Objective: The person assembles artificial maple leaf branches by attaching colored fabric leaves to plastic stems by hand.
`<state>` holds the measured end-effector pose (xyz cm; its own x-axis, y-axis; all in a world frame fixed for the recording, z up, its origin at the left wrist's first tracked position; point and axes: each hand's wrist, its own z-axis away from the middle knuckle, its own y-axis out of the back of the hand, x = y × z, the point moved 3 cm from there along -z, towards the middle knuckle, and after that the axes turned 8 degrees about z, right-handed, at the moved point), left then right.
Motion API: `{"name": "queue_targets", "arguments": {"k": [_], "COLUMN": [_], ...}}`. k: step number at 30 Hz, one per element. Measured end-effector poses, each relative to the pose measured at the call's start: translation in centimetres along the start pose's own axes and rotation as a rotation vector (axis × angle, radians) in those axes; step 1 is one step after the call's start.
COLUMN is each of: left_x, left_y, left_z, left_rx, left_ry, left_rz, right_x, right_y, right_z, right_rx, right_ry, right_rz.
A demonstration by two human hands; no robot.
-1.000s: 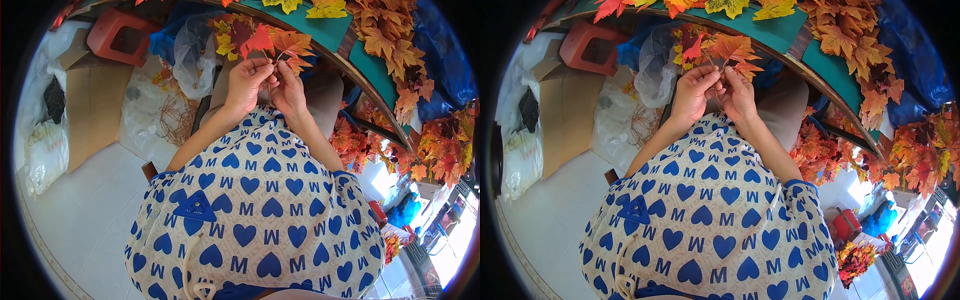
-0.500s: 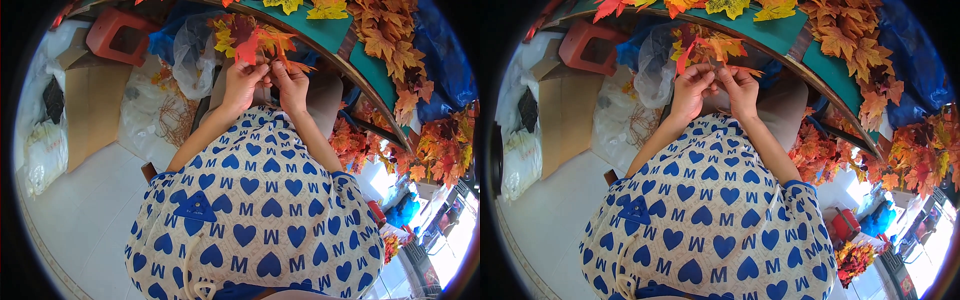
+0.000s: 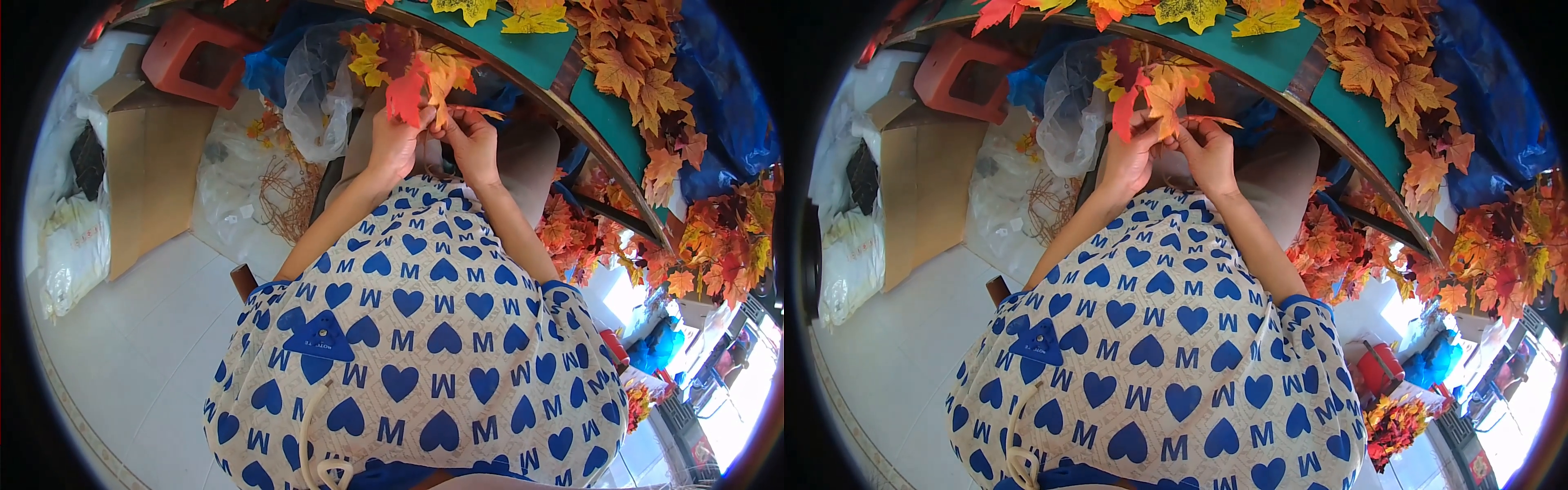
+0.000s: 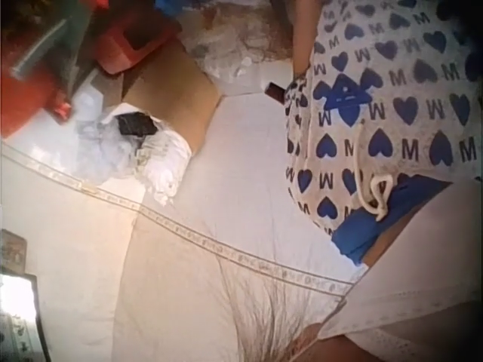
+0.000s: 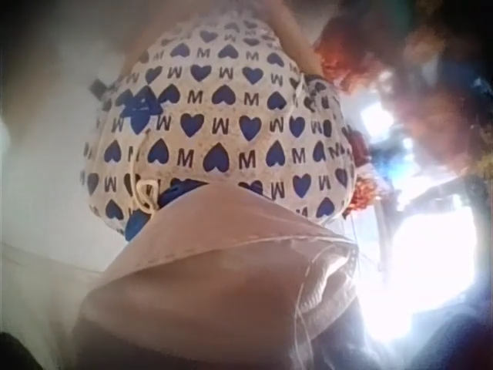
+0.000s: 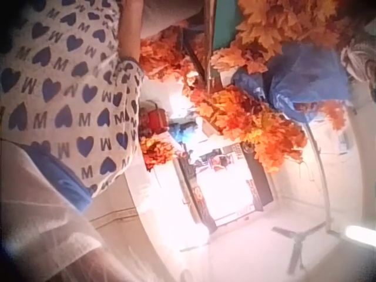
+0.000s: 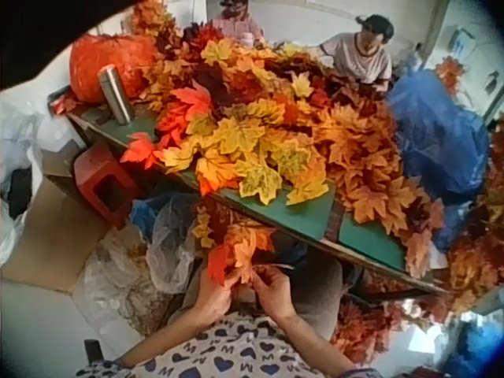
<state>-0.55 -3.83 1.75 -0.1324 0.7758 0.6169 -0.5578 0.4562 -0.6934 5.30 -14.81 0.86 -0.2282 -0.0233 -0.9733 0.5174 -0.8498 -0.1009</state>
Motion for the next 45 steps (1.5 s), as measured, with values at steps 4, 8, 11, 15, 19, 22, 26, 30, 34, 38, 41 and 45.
{"name": "queue_targets", "arguments": {"k": [4,8,11,15,19,22,26,30,34,38,41,45], "left_x": [0.4,1.4,0.1,-0.8,-1.3,-1.0,-0.5,0.3,2.0,2.4,1.0,-1.5], "left_y": [1.6,1.6,3.2,3.0,2.4,3.4,6.0,6.8,4.8,3.2,2.7,3.3], "left_z": [-2.2,-2.5,-2.0,-1.4,-0.7,-1.0,-3.1,-4.6,-3.9,-1.2,1.1,1.6], "left_rx": [-0.107,0.091,0.101,0.131,0.16,0.194,0.15,0.021,-0.225,-0.702,-0.699,-0.606], "left_ry": [-0.023,-0.082,-0.051,0.038,0.019,-0.003,-0.056,-0.034,0.235,0.481,0.647,0.697], "left_rz": [0.26,0.266,0.201,0.152,0.155,0.196,0.257,0.441,0.676,0.663,0.388,0.397], "right_x": [0.4,1.9,-2.0,-3.6,-3.2,-1.1,-0.3,-1.7,-6.1,-12.5,-16.7,-20.4], "right_y": [-0.5,0.1,0.0,-0.1,-1.2,-1.7,-2.2,-1.5,-0.3,2.1,4.3,3.8], "right_z": [1.1,2.3,2.1,2.1,2.6,2.7,2.9,2.6,3.1,2.6,0.3,-3.5], "right_rx": [-0.187,-0.117,0.094,0.13,0.065,-0.109,-0.135,-0.19,-0.142,0.127,0.383,0.45], "right_ry": [0.057,0.108,0.732,1.06,1.067,1.046,0.661,0.714,0.941,1.127,1.082,1.14], "right_rz": [0.123,0.394,0.995,1.432,1.585,1.3,0.94,1.139,1.059,1.019,1.053,1.234]}}
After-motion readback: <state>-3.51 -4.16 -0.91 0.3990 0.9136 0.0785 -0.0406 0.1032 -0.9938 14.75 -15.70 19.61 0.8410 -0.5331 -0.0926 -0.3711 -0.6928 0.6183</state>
